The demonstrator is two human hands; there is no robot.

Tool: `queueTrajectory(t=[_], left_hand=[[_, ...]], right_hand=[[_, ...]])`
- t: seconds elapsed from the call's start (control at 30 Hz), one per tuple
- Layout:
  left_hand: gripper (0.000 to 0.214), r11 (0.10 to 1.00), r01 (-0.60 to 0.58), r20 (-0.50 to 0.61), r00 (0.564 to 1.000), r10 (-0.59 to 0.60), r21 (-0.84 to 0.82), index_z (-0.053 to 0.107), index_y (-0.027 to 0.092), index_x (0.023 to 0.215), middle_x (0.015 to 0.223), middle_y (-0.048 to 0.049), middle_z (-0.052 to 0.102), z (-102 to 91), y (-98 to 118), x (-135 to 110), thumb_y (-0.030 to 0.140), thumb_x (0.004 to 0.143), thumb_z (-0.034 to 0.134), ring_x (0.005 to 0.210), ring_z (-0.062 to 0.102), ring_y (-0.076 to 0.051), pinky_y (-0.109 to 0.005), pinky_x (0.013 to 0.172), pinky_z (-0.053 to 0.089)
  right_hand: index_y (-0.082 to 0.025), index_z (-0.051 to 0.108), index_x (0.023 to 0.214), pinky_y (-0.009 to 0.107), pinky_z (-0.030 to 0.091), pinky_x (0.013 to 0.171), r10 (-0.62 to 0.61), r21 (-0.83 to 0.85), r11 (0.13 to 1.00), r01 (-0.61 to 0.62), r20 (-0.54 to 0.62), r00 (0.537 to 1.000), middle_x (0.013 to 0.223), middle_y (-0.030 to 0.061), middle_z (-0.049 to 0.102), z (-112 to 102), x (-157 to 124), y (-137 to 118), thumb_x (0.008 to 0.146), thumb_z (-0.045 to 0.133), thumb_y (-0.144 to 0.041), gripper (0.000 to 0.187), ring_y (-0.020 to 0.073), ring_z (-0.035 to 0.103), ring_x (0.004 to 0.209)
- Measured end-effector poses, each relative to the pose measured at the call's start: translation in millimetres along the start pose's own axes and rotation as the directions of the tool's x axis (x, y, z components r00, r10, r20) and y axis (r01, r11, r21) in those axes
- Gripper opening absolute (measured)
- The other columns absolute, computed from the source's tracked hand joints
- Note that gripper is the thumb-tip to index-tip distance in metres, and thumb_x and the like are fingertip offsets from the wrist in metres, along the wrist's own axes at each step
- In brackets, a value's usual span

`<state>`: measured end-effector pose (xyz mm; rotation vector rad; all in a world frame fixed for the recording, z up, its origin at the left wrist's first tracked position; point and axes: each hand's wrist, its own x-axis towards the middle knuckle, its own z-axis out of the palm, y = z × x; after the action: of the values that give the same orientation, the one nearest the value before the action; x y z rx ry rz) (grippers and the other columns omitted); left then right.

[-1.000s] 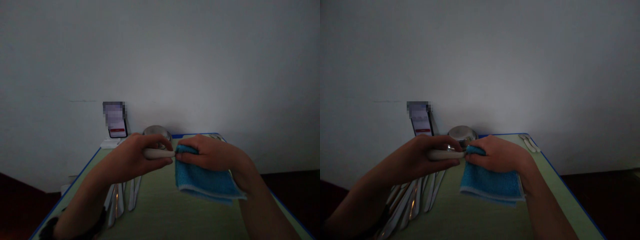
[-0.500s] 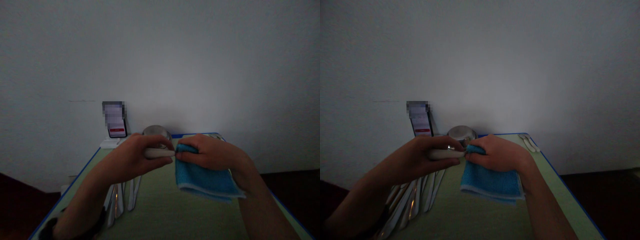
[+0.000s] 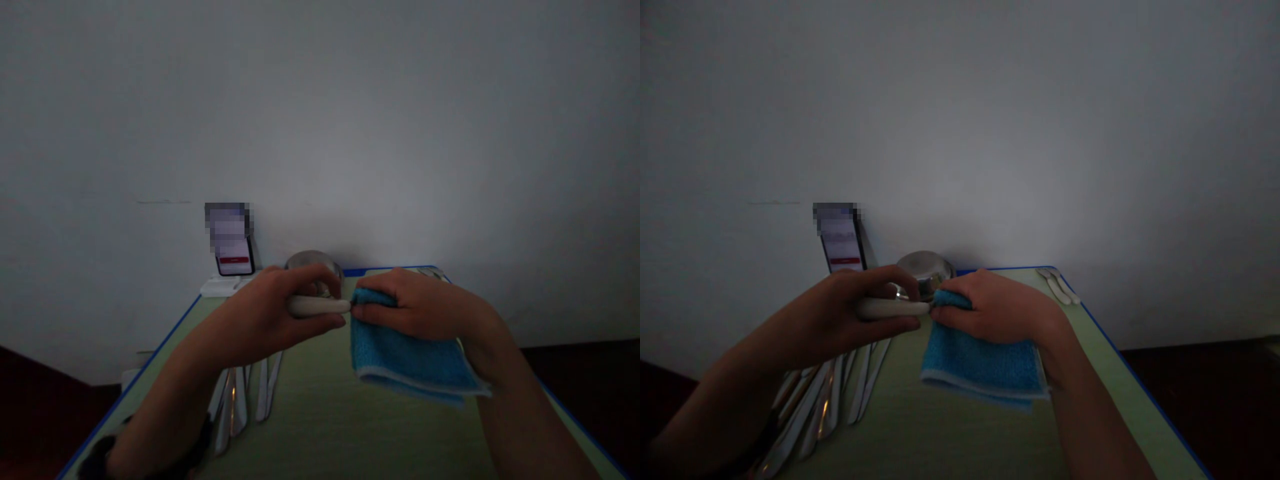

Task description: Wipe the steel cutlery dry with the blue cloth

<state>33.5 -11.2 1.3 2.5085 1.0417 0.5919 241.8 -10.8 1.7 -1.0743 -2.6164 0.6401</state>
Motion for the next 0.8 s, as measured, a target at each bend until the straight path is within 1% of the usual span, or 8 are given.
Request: queueTrajectory(t=[0.27,0.33,0.47,0.53,0.63,0.8], left_hand=[[0.022,0.999,-0.007,0.014,1.0,0.007,0.032,0.06,0.026,0.094,0.066,0.0055,0.06,-0.3,2,-1,0.04,0.078,0.054,0.051,0.052,-0.007,-0.016,0.049,0.036],[0.023,1.0,-0.007,0.014,1.0,0.007,0.027,0.061,0.026,0.094,0.066,0.005,0.061,0.2,1,-1,0.04,0.078,0.054,0.052,0.053,-0.008,-0.016,0.049,0.036],[0.023,1.0,-0.009,0.006,1.0,0.009,0.019,0.062,0.026,0.095,0.066,0.005,0.063,0.7,-1,-1,0.04,0.078,0.054,0.052,0.053,-0.007,-0.016,0.05,0.037],[0.023,1.0,-0.009,0.015,1.0,0.009,0.01,0.062,0.027,0.095,0.067,0.0051,0.063,0.2,-3,-1,0.04,0.078,0.054,0.053,0.054,-0.007,-0.016,0.05,0.038],[0.026,1.0,0.002,0.033,0.999,-0.002,-0.001,0.061,0.027,0.098,0.072,0.004,0.064,-0.8,-7,-3,0.041,0.078,0.054,0.056,0.055,-0.009,-0.017,0.052,0.039],[0.029,1.0,0.016,0.032,0.999,-0.015,-0.004,0.061,0.025,0.099,0.07,0.0025,0.065,-0.7,-10,-4,0.042,0.078,0.054,0.055,0.055,-0.01,-0.017,0.049,0.039]], right_hand=[[-0.017,0.059,0.09,0.026,0.038,0.063,0.015,-0.006,1.0,-0.015,-0.01,1.0,0.081,0.0031,0.063,-1,-1,0,0.084,0.042,-0.037,0.027,0.0136,0.056,0.07],[-0.017,0.059,0.092,0.027,0.038,0.064,0.021,-0.011,1.0,-0.021,-0.007,1.0,0.083,0.0037,0.063,0,-1,0,0.084,0.042,-0.038,0.028,0.0145,0.056,0.071],[-0.018,0.057,0.096,0.029,0.039,0.07,0.01,-0.032,0.999,-0.011,-0.012,1.0,0.092,0.005,0.062,-1,-2,1,0.085,0.04,-0.038,0.028,0.0166,0.056,0.081],[-0.018,0.056,0.097,0.028,0.039,0.072,-0.004,-0.005,1.0,0.004,0.008,1.0,0.094,0.0046,0.062,-2,-3,2,0.086,0.039,-0.036,0.026,0.0159,0.056,0.082],[-0.017,0.054,0.1,0.026,0.04,0.071,-0.004,0.053,0.999,0.002,0.043,0.999,0.092,0.0035,0.061,-4,-7,3,0.087,0.039,-0.032,0.025,0.0142,0.056,0.079],[-0.018,0.054,0.099,0.025,0.04,0.069,0.025,0.073,0.997,-0.028,0.044,0.999,0.088,0.0022,0.06,-5,-10,4,0.085,0.042,-0.028,0.021,0.0133,0.055,0.078]])
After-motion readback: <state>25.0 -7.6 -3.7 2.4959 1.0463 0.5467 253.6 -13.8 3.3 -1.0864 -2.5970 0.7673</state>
